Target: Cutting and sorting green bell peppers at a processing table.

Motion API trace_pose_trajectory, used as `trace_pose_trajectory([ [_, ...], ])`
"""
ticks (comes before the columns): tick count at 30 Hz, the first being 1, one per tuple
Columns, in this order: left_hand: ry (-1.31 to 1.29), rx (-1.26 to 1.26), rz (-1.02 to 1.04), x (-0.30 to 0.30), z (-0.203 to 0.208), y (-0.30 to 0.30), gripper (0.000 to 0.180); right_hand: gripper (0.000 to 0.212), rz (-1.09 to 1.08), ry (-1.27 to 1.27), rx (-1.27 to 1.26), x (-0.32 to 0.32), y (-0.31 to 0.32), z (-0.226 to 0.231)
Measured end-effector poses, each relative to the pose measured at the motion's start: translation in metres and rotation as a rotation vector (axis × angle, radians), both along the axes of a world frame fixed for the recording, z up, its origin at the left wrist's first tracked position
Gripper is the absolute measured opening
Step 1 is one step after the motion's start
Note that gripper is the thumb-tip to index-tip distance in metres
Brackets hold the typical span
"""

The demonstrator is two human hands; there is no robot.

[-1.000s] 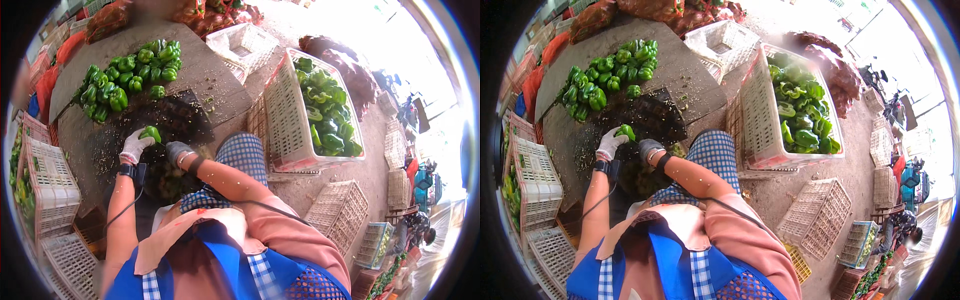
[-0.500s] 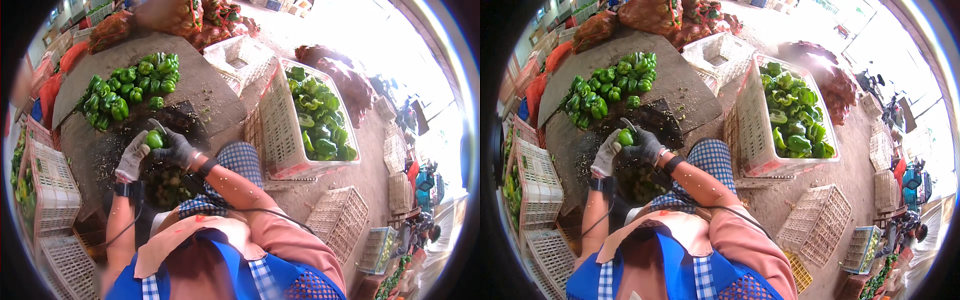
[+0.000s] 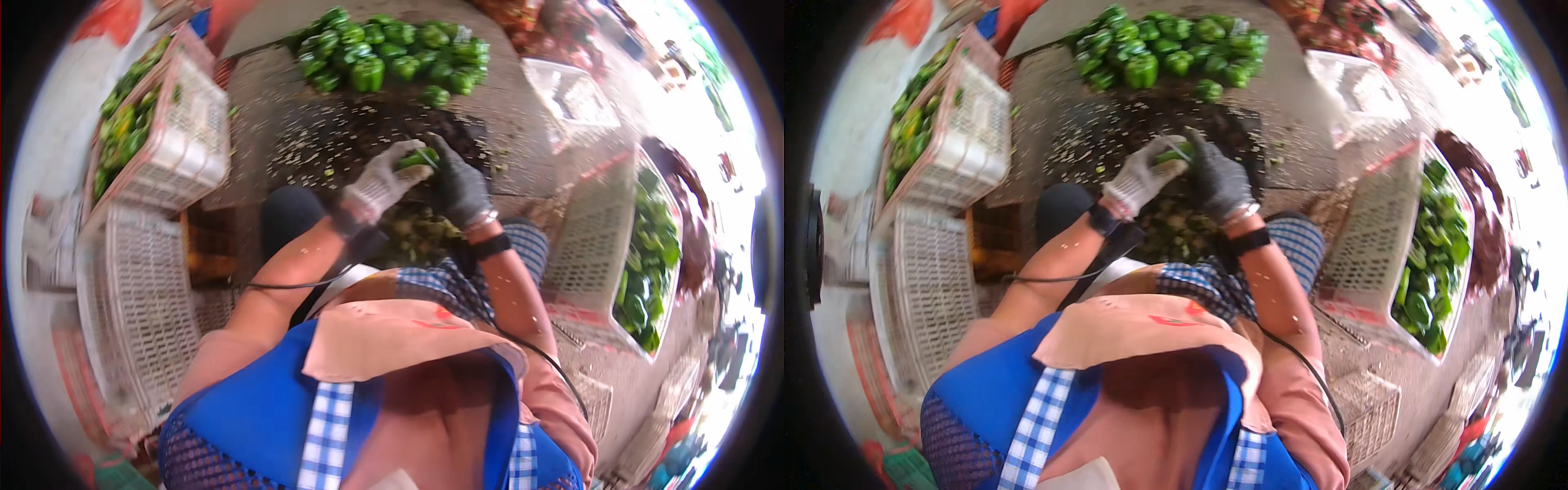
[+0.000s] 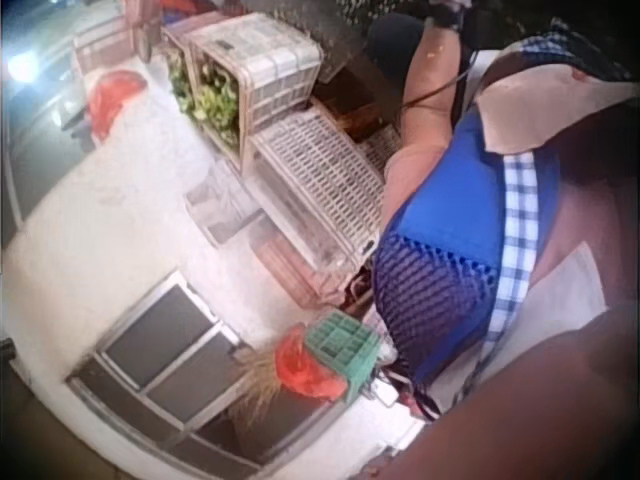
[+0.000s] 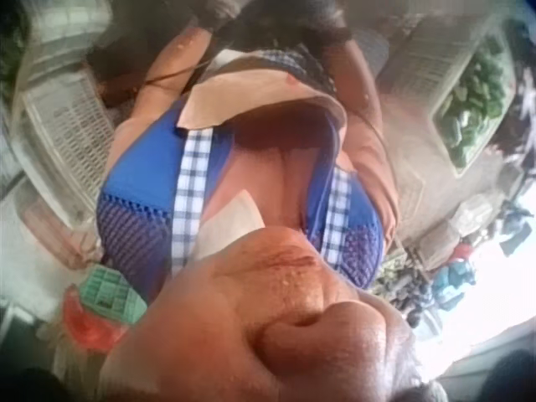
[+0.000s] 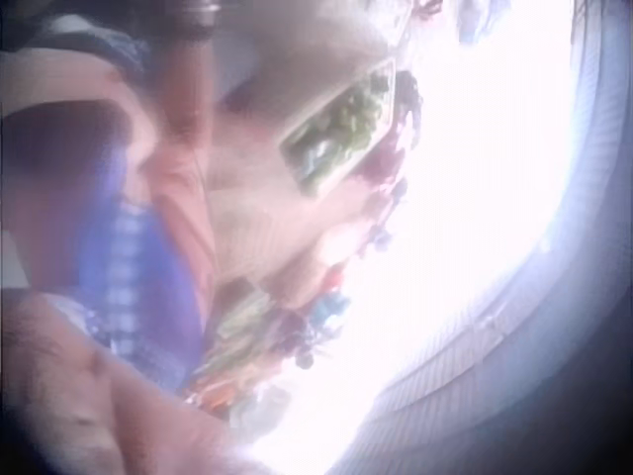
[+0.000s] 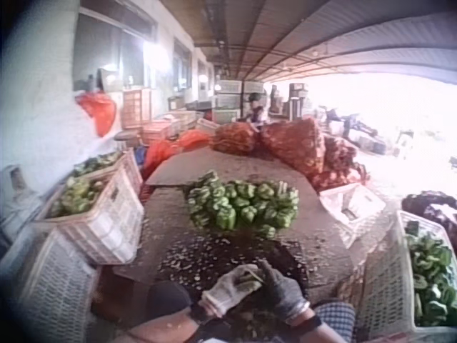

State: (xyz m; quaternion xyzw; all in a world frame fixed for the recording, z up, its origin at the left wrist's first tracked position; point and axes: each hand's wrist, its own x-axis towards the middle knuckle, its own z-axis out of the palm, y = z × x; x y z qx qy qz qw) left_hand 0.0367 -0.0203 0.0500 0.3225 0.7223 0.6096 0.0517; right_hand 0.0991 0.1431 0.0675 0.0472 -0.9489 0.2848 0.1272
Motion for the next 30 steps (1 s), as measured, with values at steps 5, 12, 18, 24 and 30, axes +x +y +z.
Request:
trace_pose_trajectory([
  [5,-0.206,-0.175,-0.096,-0.011,-0.010,-0.011,0.041,0.060,0.159,0.034,-0.248,-0.015,0.014,-0.035],
  [12,-0.588,0.230,-0.385,-0.024,-0.019,-0.030,0.045,0.066,0.216,-0.403,-1.580,-0.008,0.031,-0.032],
  [18,-1.033,0.527,-0.613,-0.022,-0.027,-0.037,0.044,0.057,0.139,-0.293,-1.799,-0.002,0.001,-0.050],
  [24,-0.263,-0.090,-0.174,-0.024,-0.023,-0.031,0.052,0.034,-0.203,-0.422,-1.432,-0.020,0.013,-0.076],
  [30,-0.375,-0.068,-0.456,-0.009,0.000,-0.033,0.074,0.017,-0.366,-0.298,-1.593,-0.020,-0.001,-0.063],
])
